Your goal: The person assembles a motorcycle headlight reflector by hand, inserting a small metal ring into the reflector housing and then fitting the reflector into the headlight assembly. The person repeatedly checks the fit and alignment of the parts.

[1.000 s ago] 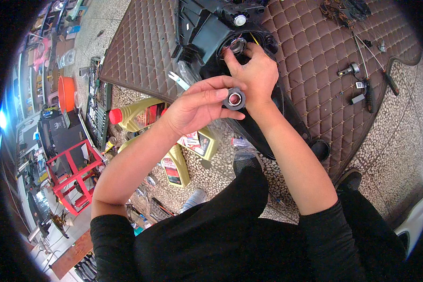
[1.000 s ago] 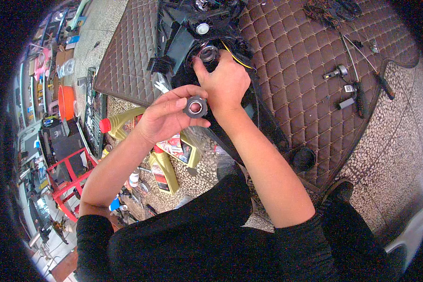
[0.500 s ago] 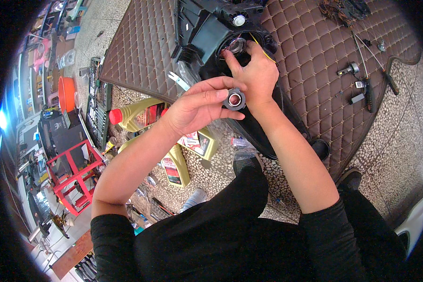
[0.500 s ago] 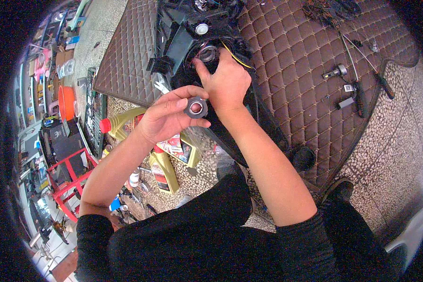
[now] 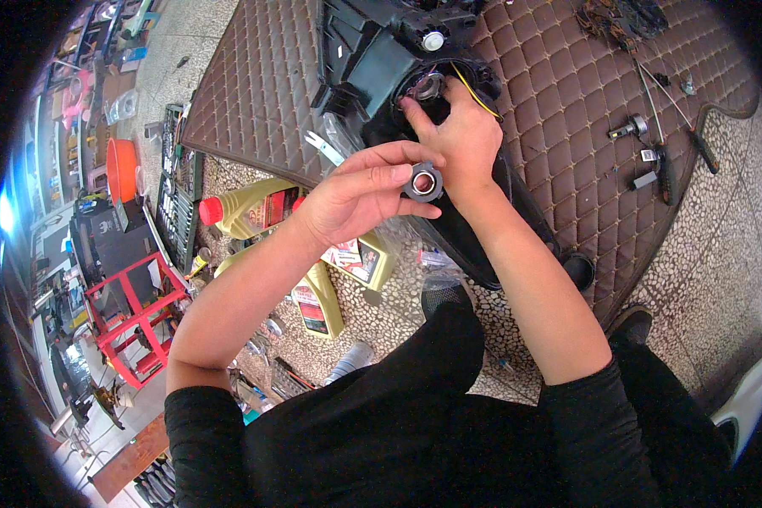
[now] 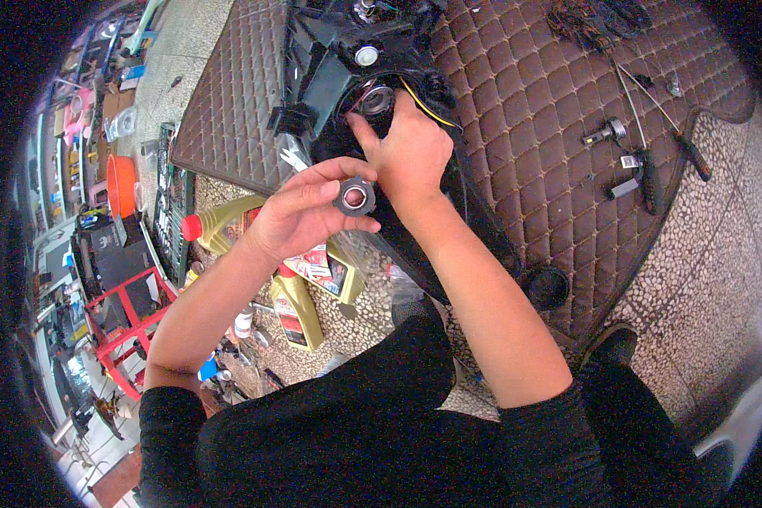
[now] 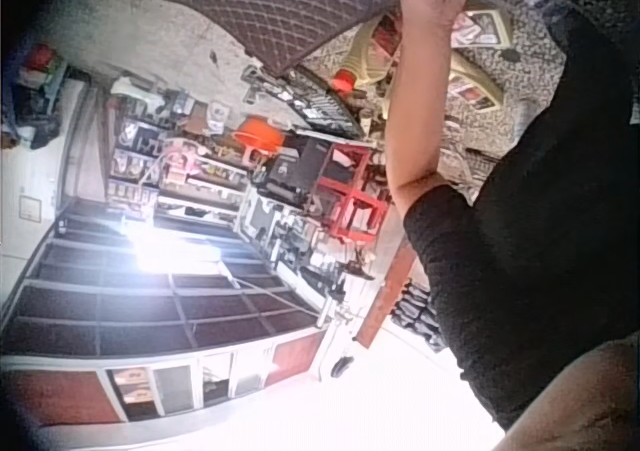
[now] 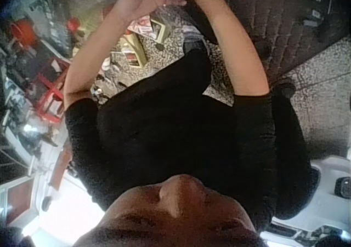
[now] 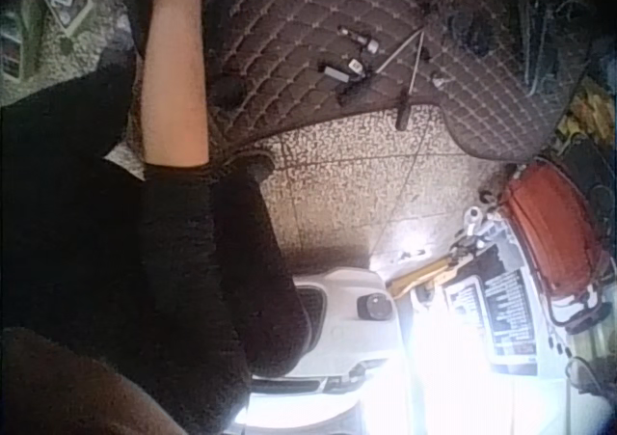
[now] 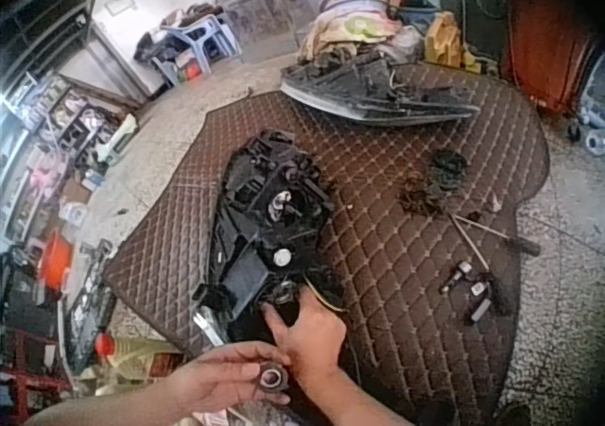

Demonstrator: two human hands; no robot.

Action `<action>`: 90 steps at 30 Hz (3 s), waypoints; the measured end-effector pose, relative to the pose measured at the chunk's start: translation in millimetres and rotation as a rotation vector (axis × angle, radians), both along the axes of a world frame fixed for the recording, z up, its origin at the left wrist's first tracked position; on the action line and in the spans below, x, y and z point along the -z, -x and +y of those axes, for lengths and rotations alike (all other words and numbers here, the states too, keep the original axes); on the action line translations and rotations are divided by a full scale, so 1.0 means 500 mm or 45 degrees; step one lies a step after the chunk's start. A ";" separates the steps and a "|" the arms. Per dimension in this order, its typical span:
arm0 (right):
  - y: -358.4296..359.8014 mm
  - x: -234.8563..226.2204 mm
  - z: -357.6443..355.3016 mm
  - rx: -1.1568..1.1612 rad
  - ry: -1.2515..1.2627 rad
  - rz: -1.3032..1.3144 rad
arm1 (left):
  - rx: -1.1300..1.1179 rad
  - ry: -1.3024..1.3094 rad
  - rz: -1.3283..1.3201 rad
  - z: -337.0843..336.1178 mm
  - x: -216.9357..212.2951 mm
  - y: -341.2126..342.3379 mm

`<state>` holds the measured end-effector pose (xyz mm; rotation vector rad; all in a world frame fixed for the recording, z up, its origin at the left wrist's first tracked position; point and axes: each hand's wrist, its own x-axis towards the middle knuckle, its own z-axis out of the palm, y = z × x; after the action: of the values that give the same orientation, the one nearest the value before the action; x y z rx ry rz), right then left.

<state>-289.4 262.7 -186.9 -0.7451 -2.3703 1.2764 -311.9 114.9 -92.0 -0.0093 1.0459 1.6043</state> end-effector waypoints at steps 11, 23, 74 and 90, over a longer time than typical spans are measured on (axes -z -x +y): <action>0.000 -0.002 0.006 -0.023 0.073 -0.013 | -0.077 -0.048 0.033 -0.013 0.006 0.015; 0.003 -0.007 0.008 -0.012 0.080 -0.074 | -0.072 -0.002 0.096 -0.007 -0.008 0.023; -0.122 -0.226 0.057 -0.159 0.318 0.181 | 0.061 0.132 0.485 0.049 -0.074 0.084; -0.123 -0.218 0.056 -0.169 0.203 0.189 | -0.056 0.101 0.383 0.047 -0.066 0.075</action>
<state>-228.0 290.7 -78.0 -0.5234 -2.2506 1.5338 -349.6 138.6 -59.1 0.1608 1.3486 1.6352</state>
